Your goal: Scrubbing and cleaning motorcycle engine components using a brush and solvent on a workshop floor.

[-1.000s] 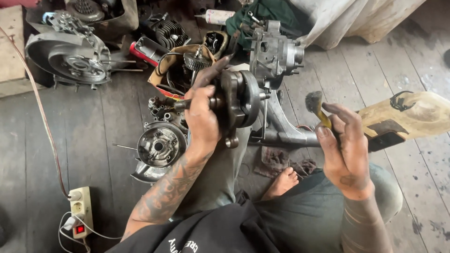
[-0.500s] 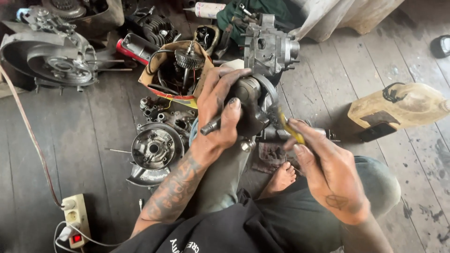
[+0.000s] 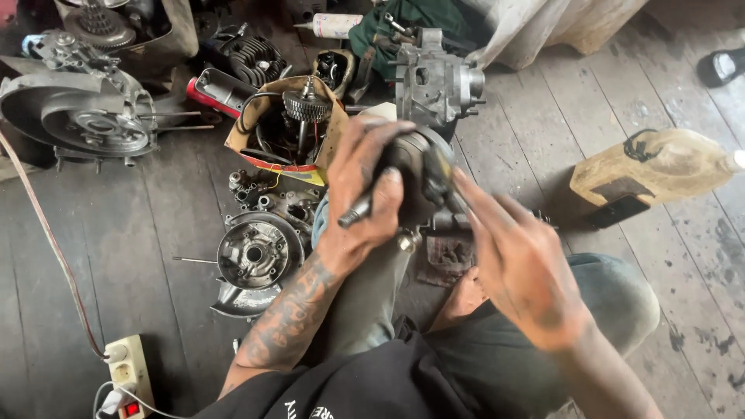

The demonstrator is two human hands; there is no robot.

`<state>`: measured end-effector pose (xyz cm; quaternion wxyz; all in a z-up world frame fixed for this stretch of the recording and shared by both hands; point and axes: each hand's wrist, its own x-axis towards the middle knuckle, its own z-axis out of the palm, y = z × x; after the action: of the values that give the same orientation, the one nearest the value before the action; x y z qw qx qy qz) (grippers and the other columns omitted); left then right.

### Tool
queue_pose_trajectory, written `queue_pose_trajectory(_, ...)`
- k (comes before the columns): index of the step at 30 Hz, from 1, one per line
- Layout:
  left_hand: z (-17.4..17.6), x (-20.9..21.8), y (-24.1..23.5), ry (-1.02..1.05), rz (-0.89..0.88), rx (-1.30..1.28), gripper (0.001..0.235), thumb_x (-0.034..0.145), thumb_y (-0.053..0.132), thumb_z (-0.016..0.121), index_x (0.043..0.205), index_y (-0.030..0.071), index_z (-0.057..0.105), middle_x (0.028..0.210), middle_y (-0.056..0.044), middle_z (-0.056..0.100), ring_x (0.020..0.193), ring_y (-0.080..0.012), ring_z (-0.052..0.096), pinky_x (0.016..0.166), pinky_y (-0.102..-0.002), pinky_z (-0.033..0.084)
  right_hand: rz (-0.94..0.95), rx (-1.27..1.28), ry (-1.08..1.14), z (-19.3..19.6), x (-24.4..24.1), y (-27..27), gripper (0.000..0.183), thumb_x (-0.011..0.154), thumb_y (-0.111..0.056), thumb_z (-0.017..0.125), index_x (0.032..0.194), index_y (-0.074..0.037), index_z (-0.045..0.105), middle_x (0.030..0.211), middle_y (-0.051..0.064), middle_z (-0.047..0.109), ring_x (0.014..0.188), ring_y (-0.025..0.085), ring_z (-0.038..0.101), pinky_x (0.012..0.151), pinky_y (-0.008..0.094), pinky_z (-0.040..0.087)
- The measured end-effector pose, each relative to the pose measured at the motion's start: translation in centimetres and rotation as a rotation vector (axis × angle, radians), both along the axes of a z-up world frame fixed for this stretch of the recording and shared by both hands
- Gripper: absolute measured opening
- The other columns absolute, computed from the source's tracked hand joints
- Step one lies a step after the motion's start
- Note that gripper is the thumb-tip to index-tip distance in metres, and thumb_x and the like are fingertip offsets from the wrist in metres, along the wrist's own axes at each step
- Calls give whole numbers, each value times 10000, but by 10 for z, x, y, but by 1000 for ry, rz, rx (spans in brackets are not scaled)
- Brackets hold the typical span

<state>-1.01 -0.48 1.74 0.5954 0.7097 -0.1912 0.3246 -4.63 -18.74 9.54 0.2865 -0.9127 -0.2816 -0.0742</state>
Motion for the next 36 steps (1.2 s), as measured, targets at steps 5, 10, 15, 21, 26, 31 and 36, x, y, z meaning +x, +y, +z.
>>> queue_pose_trajectory(5,-4,5,1,-5,57,-39,467,790,113,457,1196,-52,619,1129,-191,589,972,-281,574,898,-397,515,94,-37,73,-16,3,-18,486,902,3,582,1388,5,570,1058,165,731,528,174,653,438,276,572)
queue_pose_trajectory(10,4,4,9,27,-95,-8,517,906,333,439,1208,-41,629,1141,-166,585,1018,-278,571,933,-401,475,346,-169,-97,-21,49,-55,459,916,-24,578,1355,-142,646,932,97,694,475,95,453,409,239,403)
queue_pose_trajectory(15,-12,9,0,-18,-106,-42,609,1005,490,372,1230,-15,626,1132,-171,554,977,-265,565,856,-435,526,452,-184,-389,-21,74,-54,591,895,113,551,1262,-322,711,1004,46,732,847,129,587,985,369,320)
queue_pose_trajectory(21,-6,1,-4,26,-50,-31,489,884,273,439,1265,2,585,1189,-181,521,1075,-299,536,976,-467,475,350,-116,-218,-28,63,-59,488,850,69,587,1227,-195,749,963,36,649,821,146,550,900,329,360)
queue_pose_trajectory(26,-2,-9,-5,96,35,57,472,894,221,629,1313,17,551,1288,-177,487,1183,-333,546,1040,-435,491,141,-22,-69,-16,33,-68,372,903,80,625,1267,25,676,921,120,698,541,111,468,402,215,349)
queue_pose_trajectory(31,-1,-13,1,131,42,146,709,777,180,742,1401,37,438,1398,-194,451,1257,-365,551,1075,-442,501,-21,-105,-38,7,3,-55,421,919,49,575,1336,63,635,863,106,648,459,118,425,361,259,320)
queue_pose_trajectory(36,-4,-16,2,105,34,187,680,819,180,694,1416,16,414,1416,-209,463,1329,-387,536,1170,-481,476,35,-110,-20,-13,20,-70,448,919,53,536,1363,95,575,873,135,666,469,125,458,361,233,348)
